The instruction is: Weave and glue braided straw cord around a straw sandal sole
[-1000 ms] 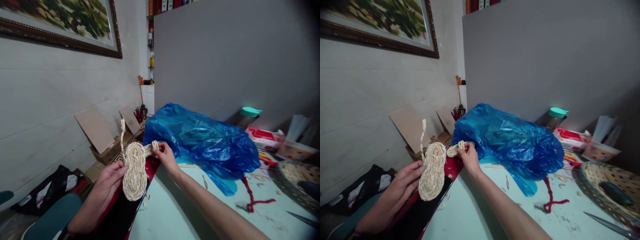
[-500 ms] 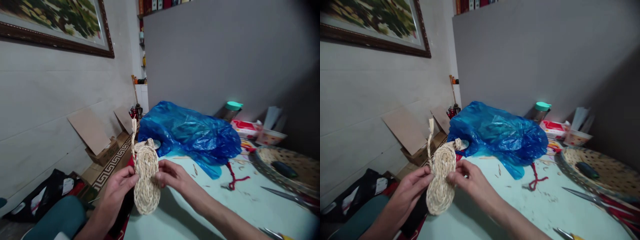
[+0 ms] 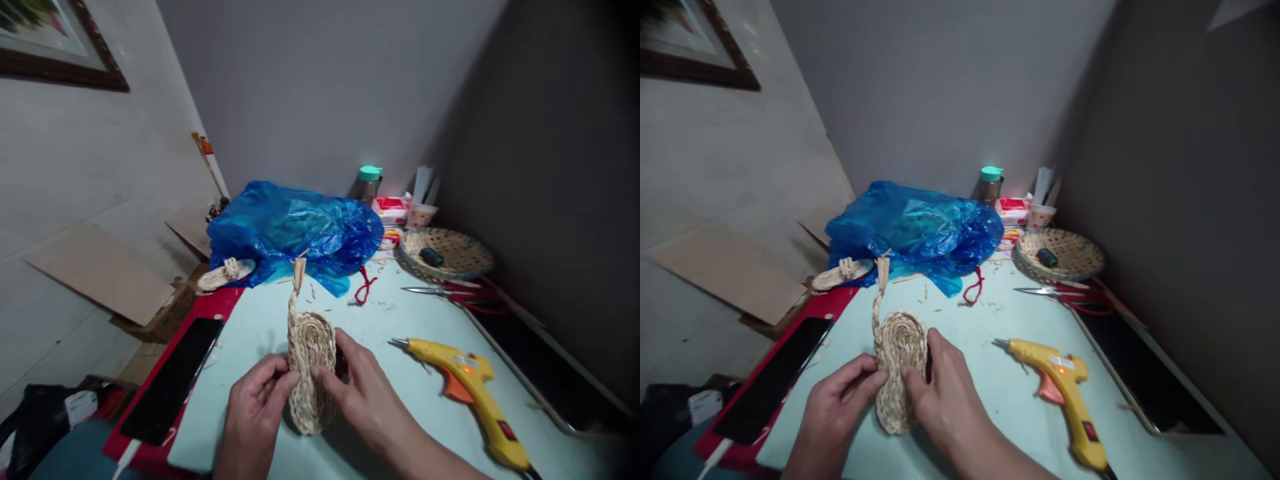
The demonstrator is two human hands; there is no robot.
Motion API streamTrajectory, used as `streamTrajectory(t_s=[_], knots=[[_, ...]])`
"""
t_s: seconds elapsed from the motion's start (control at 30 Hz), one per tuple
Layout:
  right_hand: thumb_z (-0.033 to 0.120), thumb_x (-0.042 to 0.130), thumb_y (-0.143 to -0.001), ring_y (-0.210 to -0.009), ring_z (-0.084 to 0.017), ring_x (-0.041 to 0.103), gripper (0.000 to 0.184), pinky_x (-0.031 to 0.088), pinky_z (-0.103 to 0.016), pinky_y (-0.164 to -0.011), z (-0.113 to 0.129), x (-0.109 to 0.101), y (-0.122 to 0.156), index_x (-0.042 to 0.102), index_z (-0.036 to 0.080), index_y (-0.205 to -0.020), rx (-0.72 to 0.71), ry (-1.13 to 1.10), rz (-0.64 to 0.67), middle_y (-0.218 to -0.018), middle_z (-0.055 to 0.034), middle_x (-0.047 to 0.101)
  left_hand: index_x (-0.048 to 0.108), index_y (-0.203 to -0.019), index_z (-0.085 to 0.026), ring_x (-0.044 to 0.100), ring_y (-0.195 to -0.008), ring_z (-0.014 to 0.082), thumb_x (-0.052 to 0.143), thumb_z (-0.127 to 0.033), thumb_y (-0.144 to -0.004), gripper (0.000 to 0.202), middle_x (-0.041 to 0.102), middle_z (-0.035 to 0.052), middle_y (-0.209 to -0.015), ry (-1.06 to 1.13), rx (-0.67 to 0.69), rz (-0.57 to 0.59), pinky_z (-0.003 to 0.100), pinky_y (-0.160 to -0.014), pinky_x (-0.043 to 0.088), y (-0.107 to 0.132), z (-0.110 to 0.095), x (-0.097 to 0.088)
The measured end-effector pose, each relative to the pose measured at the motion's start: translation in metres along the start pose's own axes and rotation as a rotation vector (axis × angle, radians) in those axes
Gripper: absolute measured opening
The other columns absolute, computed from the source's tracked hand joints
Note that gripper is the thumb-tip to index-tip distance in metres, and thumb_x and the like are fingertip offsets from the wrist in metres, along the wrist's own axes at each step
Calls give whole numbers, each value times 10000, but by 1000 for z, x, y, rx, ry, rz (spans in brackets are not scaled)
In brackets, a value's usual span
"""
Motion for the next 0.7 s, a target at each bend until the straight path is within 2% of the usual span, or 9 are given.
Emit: streamTrajectory(t_s=[0.17, 0.27, 0.4, 0.57, 0.63, 0.7], knots=[[252, 484, -853, -853, -290, 544, 126, 396, -404, -774, -21, -23, 21, 519, 168, -939, 31, 34, -79, -913, -125, 622, 687, -672, -224, 581, -651, 178, 690, -326, -803, 166, 661, -14, -668, -234, 108, 13, 231, -623, 455, 8, 6, 33], [178, 471, -861, -882, -306, 555, 126, 397, -425, -809, -27, -29, 24, 526, 146, -970, 52, 43, -117, -942, -145, 623, 713, -731, -213, 582, -691, 183, 676, -347, -825, 168, 684, 0, -726, -322, 153, 54, 237, -669, 456, 7, 9, 42], [127, 478, -865, -898, -313, 563, 131, 401, -432, -821, -32, -30, 20, 532, 132, -984, 64, 39, -125, -960, -156, 627, 714, -776, -201, 585, -734, 180, 691, -350, -833, 161, 672, -2, -744, -275, 79, 137, 228, -695, 455, -2, 13, 46], [188, 515, -922, -987, -297, 580, 125, 415, -419, -876, -32, -37, 17, 563, 153, -1033, 29, -47, -23, -1022, -119, 649, 663, -726, -185, 563, -657, 155, 701, -399, -825, 239, 644, -13, -683, -147, -7, 235, 221, -629, 470, -14, 16, 46], [254, 484, -980, -1040, -272, 584, 155, 416, -404, -921, -30, -39, 16, 582, 178, -1073, 6, -106, 28, -1065, -89, 657, 679, -810, -182, 598, -706, 164, 672, -416, -850, 237, 686, 2, -756, -79, -31, 244, 234, -682, 497, -15, 18, 45], [317, 438, -1023, -1016, -244, 601, 208, 427, -385, -921, -27, -40, 16, 600, 198, -1077, -15, -163, 69, -1058, -62, 668, 697, -960, -179, 644, -834, 185, 632, -419, -887, 259, 733, 34, -914, -28, -44, 223, 253, -793, 514, -13, 18, 45]])
Point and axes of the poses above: each hand's wrist, its own y-axis away from the middle knuckle, its own x-axis out of the palm, z = x × y, the point moved 5 cm from there along -y, towards the middle knuckle
